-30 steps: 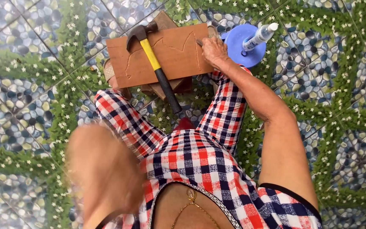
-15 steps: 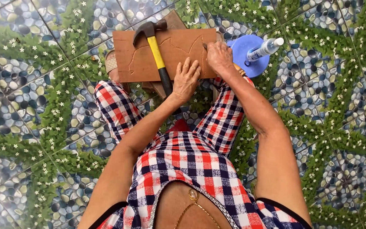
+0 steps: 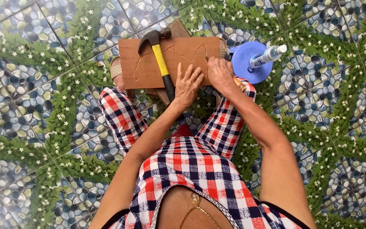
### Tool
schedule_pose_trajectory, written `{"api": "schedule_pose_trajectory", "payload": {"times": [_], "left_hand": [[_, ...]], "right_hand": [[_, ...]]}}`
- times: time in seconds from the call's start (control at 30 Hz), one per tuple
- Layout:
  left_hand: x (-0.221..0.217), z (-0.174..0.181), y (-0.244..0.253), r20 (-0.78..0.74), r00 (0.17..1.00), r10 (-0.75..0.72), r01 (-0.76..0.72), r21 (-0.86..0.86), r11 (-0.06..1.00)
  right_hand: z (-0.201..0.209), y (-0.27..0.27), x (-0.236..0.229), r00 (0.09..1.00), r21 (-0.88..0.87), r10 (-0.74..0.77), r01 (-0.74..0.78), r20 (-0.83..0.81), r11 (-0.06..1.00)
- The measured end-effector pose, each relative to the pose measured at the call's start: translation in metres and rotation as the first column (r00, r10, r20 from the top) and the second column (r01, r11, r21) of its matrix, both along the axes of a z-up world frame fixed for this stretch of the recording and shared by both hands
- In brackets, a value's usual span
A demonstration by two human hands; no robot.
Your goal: Carving a design into a wooden board using a hammer and a small chisel while sitting on a low stool.
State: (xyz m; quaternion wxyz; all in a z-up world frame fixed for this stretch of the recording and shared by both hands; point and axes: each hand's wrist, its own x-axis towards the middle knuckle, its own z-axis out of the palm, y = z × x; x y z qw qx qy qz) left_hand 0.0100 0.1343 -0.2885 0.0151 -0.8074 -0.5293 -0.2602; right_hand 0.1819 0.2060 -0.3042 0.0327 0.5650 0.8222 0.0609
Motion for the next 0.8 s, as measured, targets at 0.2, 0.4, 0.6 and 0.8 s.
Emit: {"api": "schedule_pose_trajectory", "payload": {"times": [0.2, 0.4, 0.6, 0.8], "left_hand": [[0.001, 0.001, -0.001, -0.017, 1.000, 0.000, -0.001, -0.027, 1.000], [-0.001, 0.001, -0.001, -0.011, 1.000, 0.012, -0.013, -0.062, 0.998], [-0.002, 0.010, 0.000, -0.009, 1.000, -0.003, 0.003, -0.079, 0.997], [-0.011, 0.051, 0.005, -0.009, 0.999, -0.052, 0.049, -0.211, 0.976]], "right_hand": [[0.016, -0.044, 0.003, 0.995, -0.169, -0.081, 0.069, -0.065, 0.983], [0.022, -0.063, -0.005, 0.992, -0.182, -0.123, 0.119, -0.010, 0.976], [0.045, -0.083, 0.001, 0.969, -0.345, -0.233, 0.193, -0.080, 0.919], [0.099, -0.079, 0.016, 0.806, -0.430, -0.446, 0.270, -0.389, 0.862]]}}
